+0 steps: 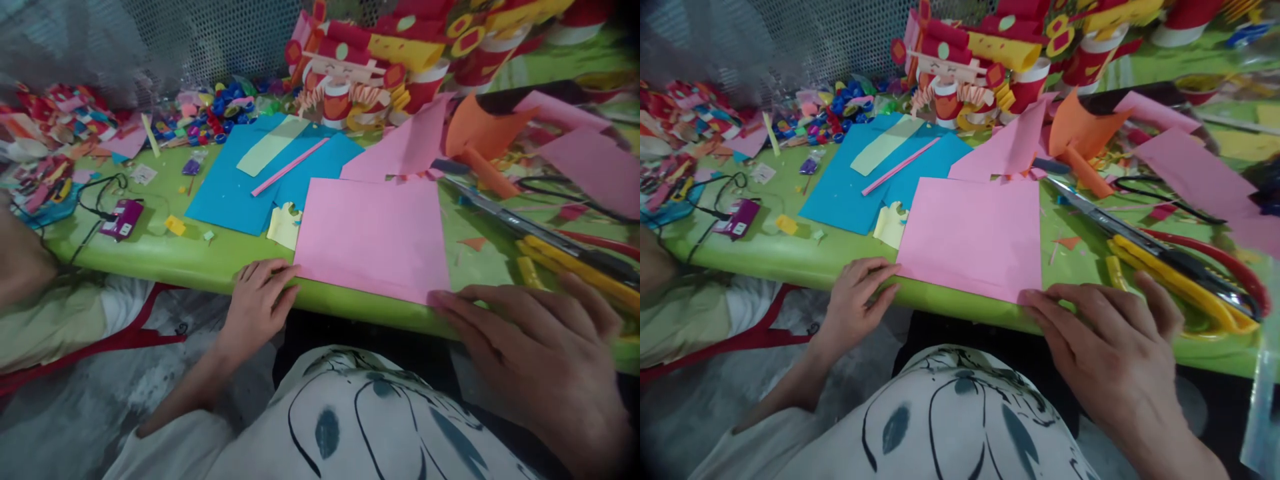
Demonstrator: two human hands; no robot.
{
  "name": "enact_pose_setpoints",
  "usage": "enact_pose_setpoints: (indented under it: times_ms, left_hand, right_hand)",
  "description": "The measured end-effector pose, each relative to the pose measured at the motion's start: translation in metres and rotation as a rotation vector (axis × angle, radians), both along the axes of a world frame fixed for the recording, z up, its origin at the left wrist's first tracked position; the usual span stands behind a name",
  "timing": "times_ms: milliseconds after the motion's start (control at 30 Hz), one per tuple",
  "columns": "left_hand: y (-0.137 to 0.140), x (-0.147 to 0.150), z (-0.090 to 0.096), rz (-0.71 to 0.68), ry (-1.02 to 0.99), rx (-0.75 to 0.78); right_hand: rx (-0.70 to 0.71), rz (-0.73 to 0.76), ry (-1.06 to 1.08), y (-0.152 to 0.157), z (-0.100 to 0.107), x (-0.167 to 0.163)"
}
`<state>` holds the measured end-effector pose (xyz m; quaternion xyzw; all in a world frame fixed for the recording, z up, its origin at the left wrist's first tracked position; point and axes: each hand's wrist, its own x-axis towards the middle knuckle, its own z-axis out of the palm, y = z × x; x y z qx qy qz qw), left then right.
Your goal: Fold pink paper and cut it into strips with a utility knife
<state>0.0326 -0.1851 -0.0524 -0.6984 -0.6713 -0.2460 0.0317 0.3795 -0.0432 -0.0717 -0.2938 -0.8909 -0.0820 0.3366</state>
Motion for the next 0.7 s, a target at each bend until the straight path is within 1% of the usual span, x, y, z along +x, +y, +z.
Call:
enact_pose_setpoints:
  times_ms: [67,167,267,333,367,500,567,600,633,667,700]
  left_hand:
    - [0.006,-0.008,0.005,-0.026,-0.091,-0.027]
    - [0.015,-0.019,0.01,-0.049,-0.216,-0.008]
    - [0.018,-0.025,0.009,-0.034,-0.233,0.034]
    - [0.016,-0.03,0.007,0.002,-0.165,0.063]
    - [0.014,-0.033,0.005,0.041,-0.105,0.083]
    - [0.003,-0.045,0.006,0.318,0.172,0.212]
    - [-0.002,-0.044,0.011,0.427,0.247,0.254]
    - [-0.003,-0.04,0.014,0.45,0.271,0.263]
    - [-0.003,-0.035,0.018,0.445,0.289,0.272]
    - [-0.003,-0.028,0.021,0.404,0.299,0.278]
    - [-0.001,-0.021,0.024,0.328,0.293,0.278]
  right_hand:
    - [-0.016,0.028,-0.018,0.004,-0.001,0.005]
    - [0.002,0.03,-0.055,0.007,-0.002,0.008]
    - [0.068,0.006,-0.044,0.01,-0.006,0.006]
    - [0.085,-0.02,0.001,0.013,-0.009,0.005]
    - [0.086,-0.04,0.034,0.014,-0.011,0.004]
    - [0.05,-0.136,0.159,0.017,-0.014,0.001]
    - [0.018,-0.13,0.176,0.017,-0.012,0.002]
    - [0.01,-0.105,0.151,0.016,-0.011,0.002]
    - [0.027,-0.062,0.116,0.016,-0.009,0.003]
    - [0.057,-0.013,0.074,0.015,-0.006,0.003]
    - [0.091,0.034,0.035,0.014,-0.004,0.004]
